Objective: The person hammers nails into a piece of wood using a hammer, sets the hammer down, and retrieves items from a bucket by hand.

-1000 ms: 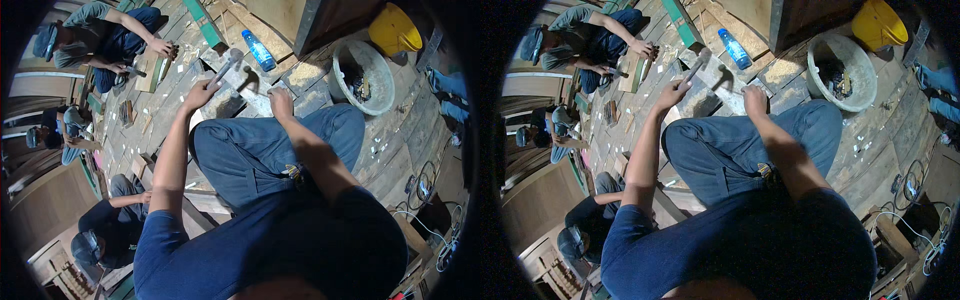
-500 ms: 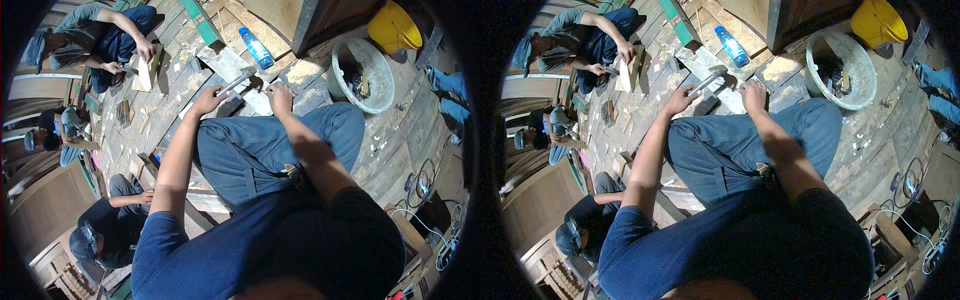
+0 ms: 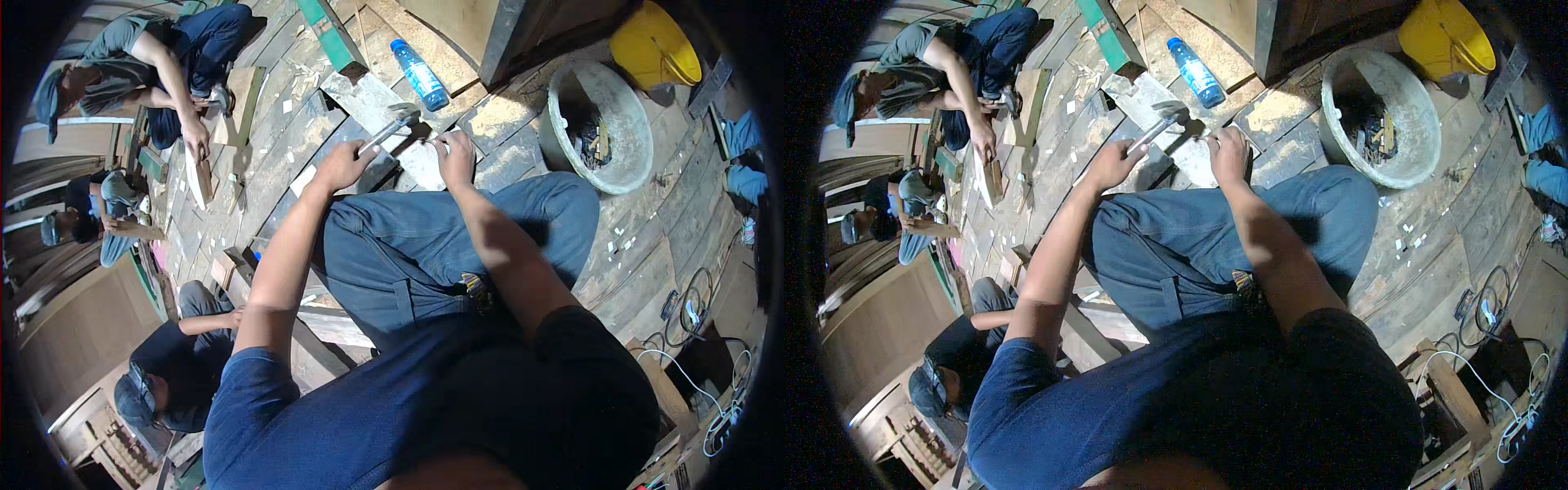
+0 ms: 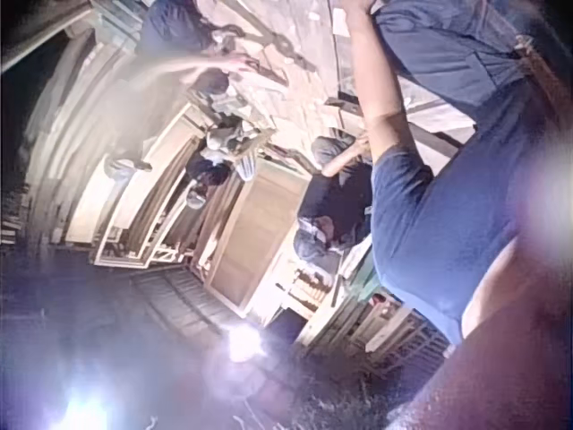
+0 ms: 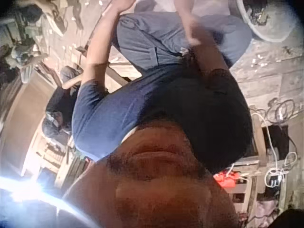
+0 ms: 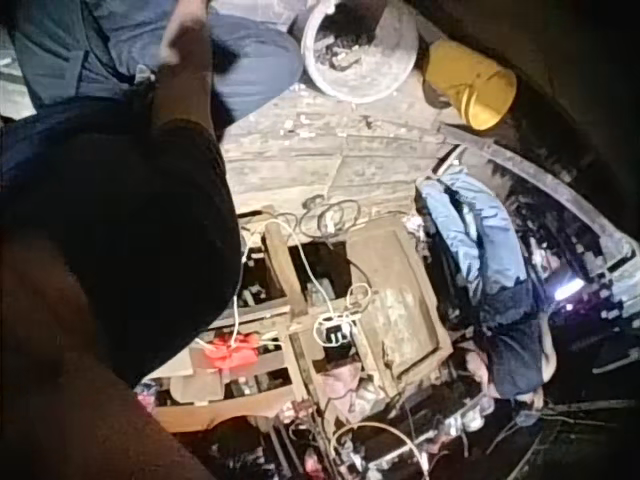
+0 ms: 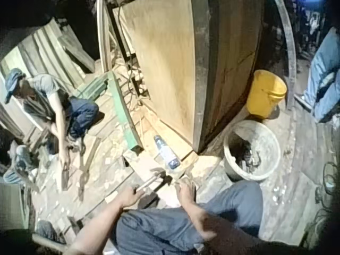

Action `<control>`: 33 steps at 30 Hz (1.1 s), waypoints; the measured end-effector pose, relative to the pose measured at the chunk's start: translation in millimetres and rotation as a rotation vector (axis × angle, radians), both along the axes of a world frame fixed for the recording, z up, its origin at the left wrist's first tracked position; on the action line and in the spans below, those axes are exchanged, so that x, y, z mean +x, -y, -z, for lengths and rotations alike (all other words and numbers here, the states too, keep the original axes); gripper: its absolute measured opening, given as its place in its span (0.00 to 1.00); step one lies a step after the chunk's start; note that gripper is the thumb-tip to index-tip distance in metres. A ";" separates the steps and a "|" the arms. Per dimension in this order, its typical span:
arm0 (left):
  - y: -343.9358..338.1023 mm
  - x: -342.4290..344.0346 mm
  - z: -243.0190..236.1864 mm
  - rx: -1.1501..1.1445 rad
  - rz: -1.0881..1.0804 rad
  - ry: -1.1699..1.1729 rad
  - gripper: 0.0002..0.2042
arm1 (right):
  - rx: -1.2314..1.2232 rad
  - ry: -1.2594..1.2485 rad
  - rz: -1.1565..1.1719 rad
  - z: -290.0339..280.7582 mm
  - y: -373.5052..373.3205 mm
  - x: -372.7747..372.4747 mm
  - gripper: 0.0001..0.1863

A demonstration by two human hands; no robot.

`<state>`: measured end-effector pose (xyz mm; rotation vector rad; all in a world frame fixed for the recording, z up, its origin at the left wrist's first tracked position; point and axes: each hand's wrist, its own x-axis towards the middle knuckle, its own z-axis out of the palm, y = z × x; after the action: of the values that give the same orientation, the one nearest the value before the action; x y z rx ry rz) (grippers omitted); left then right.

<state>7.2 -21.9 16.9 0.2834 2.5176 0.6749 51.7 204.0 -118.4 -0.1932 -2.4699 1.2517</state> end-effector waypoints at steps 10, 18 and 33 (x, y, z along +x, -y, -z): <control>-4.7 4.8 -14.7 -0.010 0.030 -0.016 0.27 | -0.009 0.006 -0.027 5.8 -0.2 -1.9 0.05; -7.8 0.3 -5.7 -0.022 -0.019 -0.043 0.26 | 0.015 -0.027 -0.029 6.8 -1.3 -2.0 0.05; -0.1 1.7 -9.2 -0.015 -0.112 -0.127 0.29 | 0.010 -0.073 -0.088 9.4 -1.0 -3.7 0.05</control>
<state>8.9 -21.8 26.1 0.1865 2.6752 0.7013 48.1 205.0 -127.8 -0.0354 -2.4451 1.2589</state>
